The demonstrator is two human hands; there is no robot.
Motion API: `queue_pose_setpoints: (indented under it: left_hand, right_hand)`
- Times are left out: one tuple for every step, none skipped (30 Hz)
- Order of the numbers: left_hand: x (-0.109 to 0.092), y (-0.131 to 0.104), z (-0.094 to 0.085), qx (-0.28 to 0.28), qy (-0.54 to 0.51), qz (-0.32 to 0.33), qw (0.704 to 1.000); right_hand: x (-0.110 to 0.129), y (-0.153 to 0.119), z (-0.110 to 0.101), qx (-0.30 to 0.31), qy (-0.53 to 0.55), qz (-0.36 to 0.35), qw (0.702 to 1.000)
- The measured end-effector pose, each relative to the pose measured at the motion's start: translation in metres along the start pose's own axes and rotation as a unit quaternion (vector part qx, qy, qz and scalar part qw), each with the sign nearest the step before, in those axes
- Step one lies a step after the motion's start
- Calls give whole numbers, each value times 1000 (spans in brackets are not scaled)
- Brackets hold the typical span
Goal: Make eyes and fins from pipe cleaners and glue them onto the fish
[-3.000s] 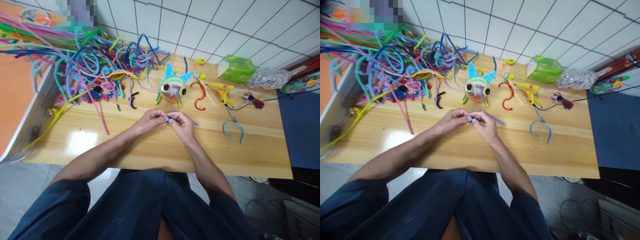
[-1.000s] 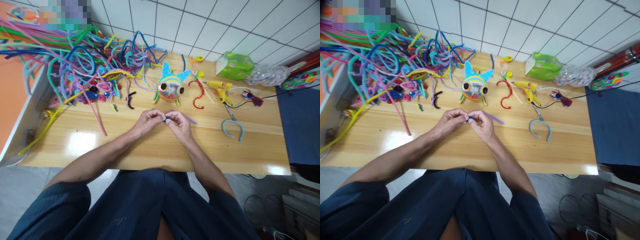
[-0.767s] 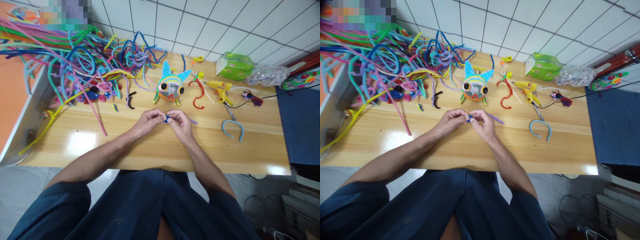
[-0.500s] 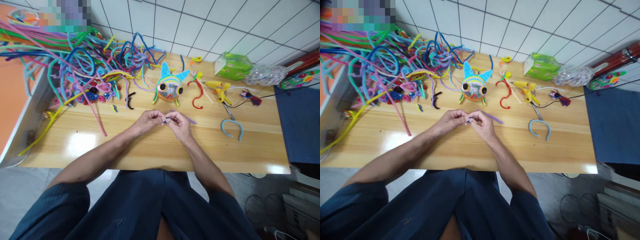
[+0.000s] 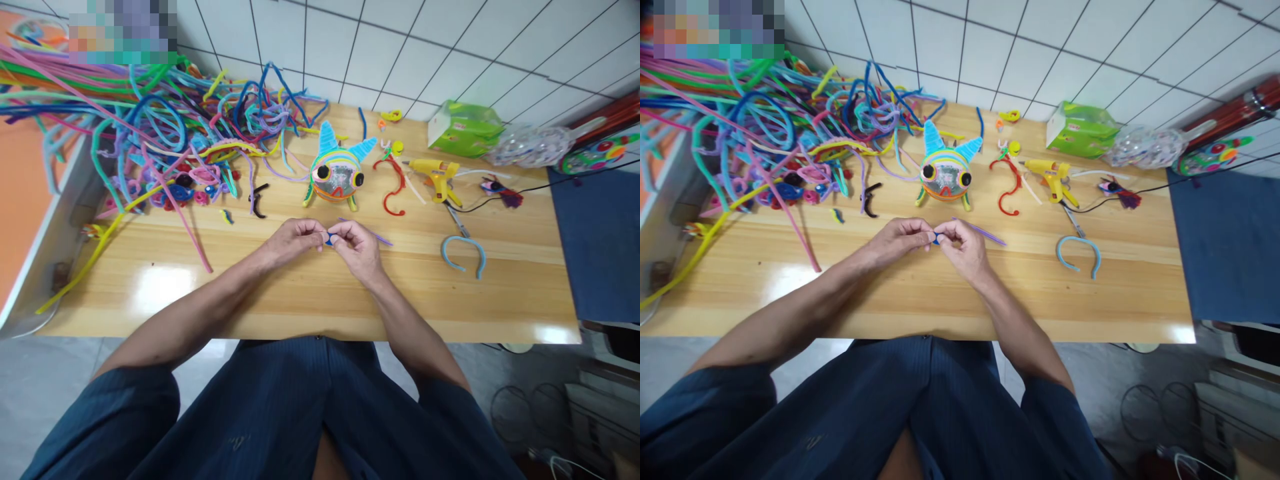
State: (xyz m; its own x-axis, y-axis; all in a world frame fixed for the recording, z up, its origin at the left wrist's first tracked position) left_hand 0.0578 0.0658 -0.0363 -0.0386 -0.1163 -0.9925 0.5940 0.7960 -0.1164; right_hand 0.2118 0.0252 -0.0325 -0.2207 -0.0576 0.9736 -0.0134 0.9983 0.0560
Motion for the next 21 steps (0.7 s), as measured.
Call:
queue_pose_setpoints:
  left_hand:
    - [-1, 0, 0, 2, 2, 4, 1000]
    - [-2, 0, 0, 1, 3, 7, 1000]
    - [-2, 0, 0, -3, 4, 11, 1000]
    - [-3, -1, 1, -9, 3, 13, 1000]
    - [-3, -1, 1, -17, 3, 15, 1000]
    - [-3, -2, 1, -25, 2, 16, 1000]
    - [-3, -3, 2, -32, 1, 16, 999]
    - [-2, -3, 2, -38, -1, 15, 999]
    - [-1, -4, 3, -44, -5, 14, 999]
    - [0, -4, 3, -50, -10, 13, 999]
    - [1, -4, 3, -56, -14, 14, 998]
    - [2, -4, 3, -63, -19, 17, 998]
    - [2, -4, 3, -72, -23, 20, 997]
    - [3, -4, 2, -84, -28, 24, 996]
    - [3, -5, 1, -98, -33, 27, 994]
    - [3, -5, 0, -114, -40, 30, 992]
    - [4, -6, -1, -129, -48, 32, 990]
    - [4, -6, -1, -141, -55, 34, 988]
    - [5, -7, 0, -148, -61, 36, 986]
    - [5, -7, 1, -150, -67, 38, 986]
    - [6, -7, 2, -149, -71, 40, 986]
  right_hand:
    - [0, 0, 0, 0, -3, -4, 1000]
    - [0, 0, 0, 1, -4, -6, 1000]
    - [-1, 0, 0, 0, -3, -6, 1000]
    - [-2, 0, 0, -3, -1, -4, 1000]
    - [-4, 0, -1, -9, 1, 0, 1000]
    - [-6, -1, -1, -16, 3, 4, 1000]
    - [-7, -1, -2, -23, 5, 8, 1000]
    - [-9, -1, -2, -28, 6, 11, 1000]
    - [-10, -1, -2, -30, 7, 14, 999]
    - [-10, -1, -2, -28, 9, 16, 999]
    - [-10, -1, -1, -25, 14, 17, 999]
    - [-10, -1, 0, -23, 21, 20, 999]
    - [-10, -2, 0, -22, 31, 25, 999]
    - [-11, -2, 1, -21, 43, 30, 998]
    - [-11, -2, 2, -20, 56, 36, 998]
    - [-12, -2, 3, -18, 67, 42, 997]
    - [-14, -2, 5, -17, 74, 48, 996]
    - [-15, -2, 7, -15, 77, 53, 996]
    - [-17, -2, 8, -14, 79, 57, 995]
    - [-19, -2, 10, -16, 80, 60, 995]
    - [-21, -2, 10, -20, 83, 62, 994]
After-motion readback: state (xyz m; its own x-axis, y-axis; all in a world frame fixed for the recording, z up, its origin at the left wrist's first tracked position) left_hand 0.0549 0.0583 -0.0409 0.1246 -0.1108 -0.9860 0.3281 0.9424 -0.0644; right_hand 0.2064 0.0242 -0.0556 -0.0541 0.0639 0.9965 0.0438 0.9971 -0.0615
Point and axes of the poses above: each hand's wrist, its own y-axis towards the middle knuckle, its own z-axis out of the palm, x = y × z, the point moved 7 cm from there along y, towards the middle knuckle, and after that the axes turned 5 degrees about z, right-handed, at the moved point
